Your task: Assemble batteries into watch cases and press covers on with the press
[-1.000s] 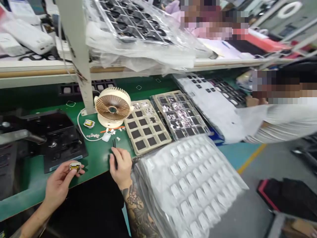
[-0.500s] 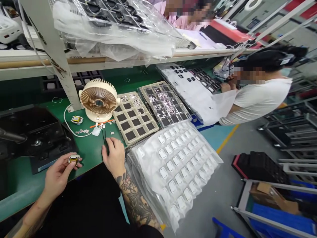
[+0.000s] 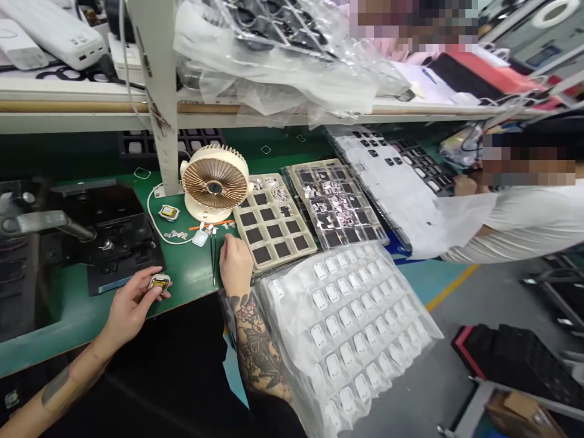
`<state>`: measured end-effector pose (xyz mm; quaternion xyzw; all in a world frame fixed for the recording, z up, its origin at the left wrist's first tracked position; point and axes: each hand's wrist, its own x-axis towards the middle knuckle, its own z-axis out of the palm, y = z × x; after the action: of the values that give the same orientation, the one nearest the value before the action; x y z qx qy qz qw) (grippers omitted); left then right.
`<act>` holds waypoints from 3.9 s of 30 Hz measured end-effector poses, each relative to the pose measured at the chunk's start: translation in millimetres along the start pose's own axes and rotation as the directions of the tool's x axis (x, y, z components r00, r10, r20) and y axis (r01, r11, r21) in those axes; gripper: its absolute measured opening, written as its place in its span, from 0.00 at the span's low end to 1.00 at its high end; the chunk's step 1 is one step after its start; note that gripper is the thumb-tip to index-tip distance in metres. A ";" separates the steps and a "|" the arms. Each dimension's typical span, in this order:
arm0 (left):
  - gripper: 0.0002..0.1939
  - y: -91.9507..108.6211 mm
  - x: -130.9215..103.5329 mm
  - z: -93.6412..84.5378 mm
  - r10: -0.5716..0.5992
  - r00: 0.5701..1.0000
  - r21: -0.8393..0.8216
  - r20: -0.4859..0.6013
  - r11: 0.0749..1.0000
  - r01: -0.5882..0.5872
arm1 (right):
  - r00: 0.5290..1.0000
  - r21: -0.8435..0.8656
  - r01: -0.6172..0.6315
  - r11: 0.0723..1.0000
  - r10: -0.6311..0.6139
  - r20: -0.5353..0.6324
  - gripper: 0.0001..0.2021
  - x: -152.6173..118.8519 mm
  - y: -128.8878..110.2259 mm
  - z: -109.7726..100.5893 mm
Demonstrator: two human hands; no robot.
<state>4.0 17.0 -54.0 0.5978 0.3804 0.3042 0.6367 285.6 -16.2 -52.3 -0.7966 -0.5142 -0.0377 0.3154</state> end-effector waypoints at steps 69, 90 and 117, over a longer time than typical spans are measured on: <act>0.28 39.5 4.3 8.8 -0.112 0.994 -0.167 0.009 0.980 0.112 | 0.882 -0.565 -0.434 0.702 0.458 -0.109 0.25 -83.6 136.6 -168.4; 0.27 24.6 -1.1 -7.1 -0.097 0.988 0.146 -0.117 0.983 0.114 | 0.799 -0.355 -0.443 0.823 0.542 0.260 0.25 -84.1 136.2 -208.4; 0.21 44.1 -3.1 5.7 -0.037 0.961 -0.219 -0.274 0.975 -0.025 | 0.883 0.803 0.204 0.560 -0.460 0.096 0.18 -49.8 -125.5 -22.1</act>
<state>10.1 15.8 -9.8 0.4740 0.4312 0.4230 0.6407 162.3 -33.6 4.4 -0.4660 -0.6627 0.2460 0.5321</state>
